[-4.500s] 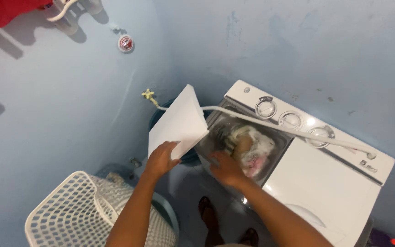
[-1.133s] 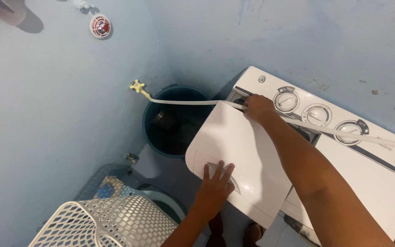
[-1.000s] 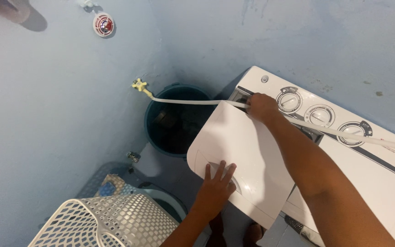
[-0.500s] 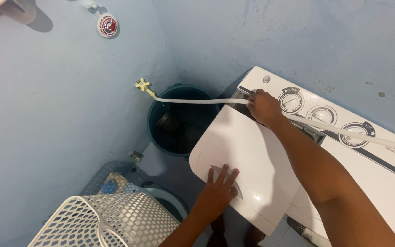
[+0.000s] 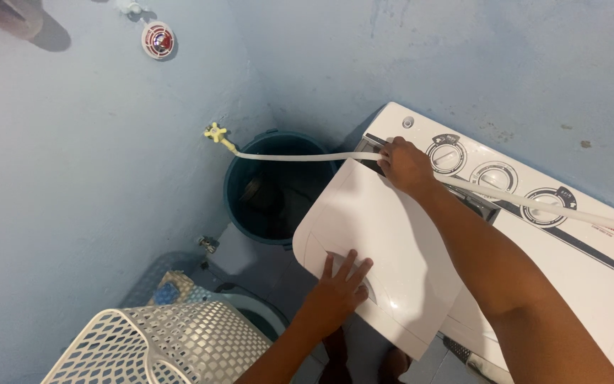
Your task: Load clothes into the washing machine for washing.
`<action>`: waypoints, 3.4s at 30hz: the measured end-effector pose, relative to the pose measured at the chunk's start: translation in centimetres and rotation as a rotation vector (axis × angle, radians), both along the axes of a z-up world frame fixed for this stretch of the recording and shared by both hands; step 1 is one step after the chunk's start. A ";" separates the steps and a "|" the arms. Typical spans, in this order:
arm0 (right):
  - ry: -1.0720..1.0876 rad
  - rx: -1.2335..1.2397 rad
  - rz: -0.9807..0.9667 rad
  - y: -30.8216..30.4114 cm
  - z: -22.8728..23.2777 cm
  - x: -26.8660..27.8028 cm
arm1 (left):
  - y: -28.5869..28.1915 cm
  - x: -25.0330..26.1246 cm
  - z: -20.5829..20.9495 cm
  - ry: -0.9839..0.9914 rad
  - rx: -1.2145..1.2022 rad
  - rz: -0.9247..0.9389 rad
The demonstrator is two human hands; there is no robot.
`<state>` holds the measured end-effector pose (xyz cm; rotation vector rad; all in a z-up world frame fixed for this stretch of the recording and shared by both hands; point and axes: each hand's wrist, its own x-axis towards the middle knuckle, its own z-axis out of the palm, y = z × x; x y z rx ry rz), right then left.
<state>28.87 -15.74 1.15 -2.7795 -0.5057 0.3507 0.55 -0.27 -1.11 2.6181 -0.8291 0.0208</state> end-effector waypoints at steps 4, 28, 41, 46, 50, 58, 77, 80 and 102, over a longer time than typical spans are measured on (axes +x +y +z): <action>0.062 -0.058 -0.044 0.1 -0.5 0.3 | 0.0 0.7 0.0 0.085 0.048 -0.055; -0.084 0.089 -0.067 0.1 -1.1 1.5 | -1.1 4.1 -1.4 -0.027 0.055 -0.097; -0.112 0.045 0.054 -0.7 -1.0 0.2 | -1.6 5.0 -1.8 -0.041 -0.015 -0.062; -0.223 0.118 0.046 -1.4 0.3 -4.6 | -1.4 4.7 -1.6 -0.067 0.016 -0.067; -0.222 0.506 -0.051 -3.8 1.2 -11.8 | -1.8 5.1 -2.7 -0.105 0.082 -0.100; -0.102 0.500 -0.208 -10.3 2.8 -24.0 | -1.6 5.0 -2.7 -0.105 0.055 -0.140; 0.184 0.451 -0.571 -15.3 4.5 -32.0 | -3.9 7.5 -0.2 0.027 0.217 -0.167; 0.130 0.467 -0.551 -15.6 4.3 -32.3 | -4.0 7.3 -0.2 0.044 0.216 -0.152; 0.206 0.524 -0.551 -19.7 5.0 -35.3 | -6.8 5.0 3.0 0.143 0.473 0.010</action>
